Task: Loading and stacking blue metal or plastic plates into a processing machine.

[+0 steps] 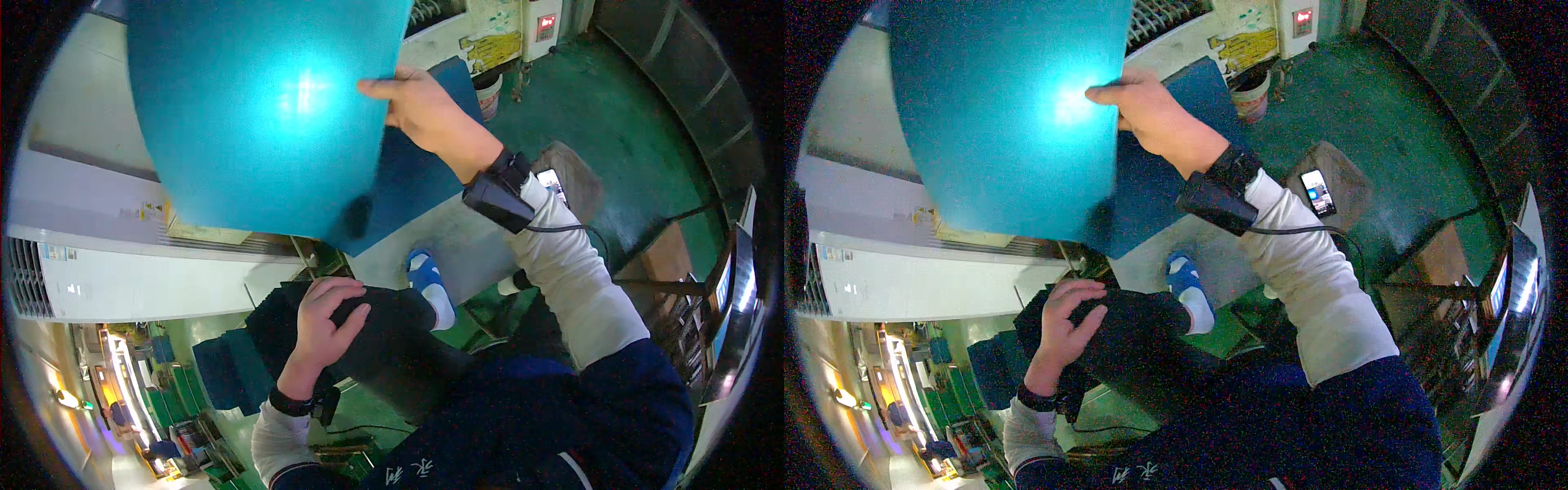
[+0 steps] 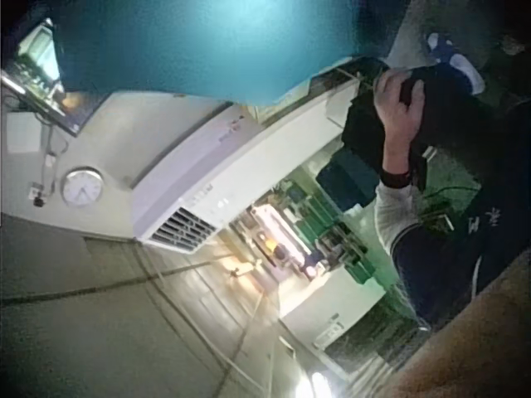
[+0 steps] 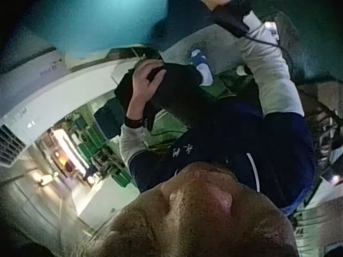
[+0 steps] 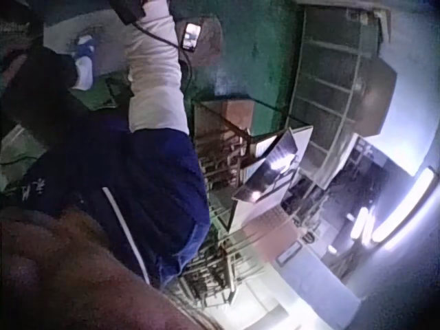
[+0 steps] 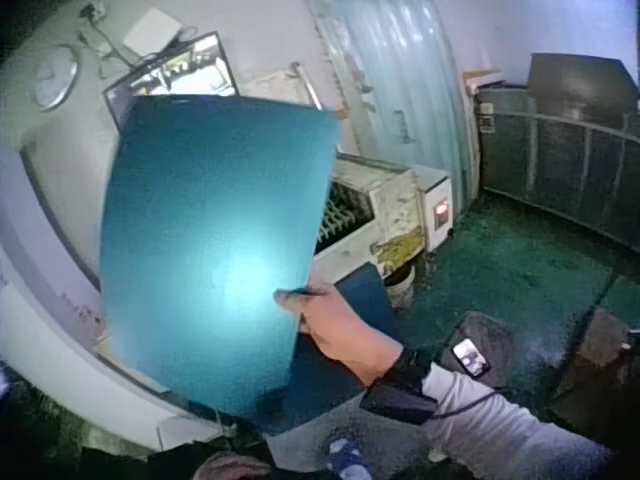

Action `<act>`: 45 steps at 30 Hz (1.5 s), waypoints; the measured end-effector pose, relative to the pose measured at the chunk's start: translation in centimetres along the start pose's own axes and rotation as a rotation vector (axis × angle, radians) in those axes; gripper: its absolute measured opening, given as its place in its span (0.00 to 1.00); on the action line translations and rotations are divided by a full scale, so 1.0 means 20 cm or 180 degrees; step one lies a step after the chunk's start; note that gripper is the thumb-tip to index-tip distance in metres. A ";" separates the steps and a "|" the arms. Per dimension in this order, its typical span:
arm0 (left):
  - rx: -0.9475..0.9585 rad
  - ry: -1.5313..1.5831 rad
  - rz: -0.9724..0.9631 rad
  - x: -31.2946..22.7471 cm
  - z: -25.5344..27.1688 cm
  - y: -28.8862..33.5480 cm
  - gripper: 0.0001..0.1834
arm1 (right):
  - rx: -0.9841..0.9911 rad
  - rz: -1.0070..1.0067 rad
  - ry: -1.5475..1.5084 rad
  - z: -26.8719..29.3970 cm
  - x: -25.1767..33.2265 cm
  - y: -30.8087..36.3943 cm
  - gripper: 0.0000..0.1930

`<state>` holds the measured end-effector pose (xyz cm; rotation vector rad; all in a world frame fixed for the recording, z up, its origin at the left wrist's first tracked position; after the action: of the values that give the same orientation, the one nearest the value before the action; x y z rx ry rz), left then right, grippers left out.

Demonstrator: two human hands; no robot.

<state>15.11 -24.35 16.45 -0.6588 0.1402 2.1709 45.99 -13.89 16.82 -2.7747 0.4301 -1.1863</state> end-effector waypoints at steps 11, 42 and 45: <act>-0.0049 0.0030 -0.0143 0.01 0.00 -0.01 0.11 | -0.0471 -0.0871 -0.0834 0.07 -0.32 -0.02 0.14; 0.0086 -0.0027 0.0014 0.02 0.00 -0.02 0.14 | -0.0581 -0.0823 -0.0398 0.05 -0.45 -0.21 0.21; 0.0120 0.0060 0.0053 0.02 -0.02 -0.03 0.14 | -0.0765 -0.0818 -0.0456 0.09 -0.50 -0.28 0.21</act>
<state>15.49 -23.88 16.09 -0.6590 0.1969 2.1733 41.99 -5.73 9.71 -3.1766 0.2199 -1.0299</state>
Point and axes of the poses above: each hand's wrist, its own y-axis away from the middle knuckle, its own z-axis out of the back of the hand, x = y × z, the point moved 2 cm from there along -y, towards the middle knuckle, and after that the axes turned 5 degrees about -y, right-handed, at the moved point
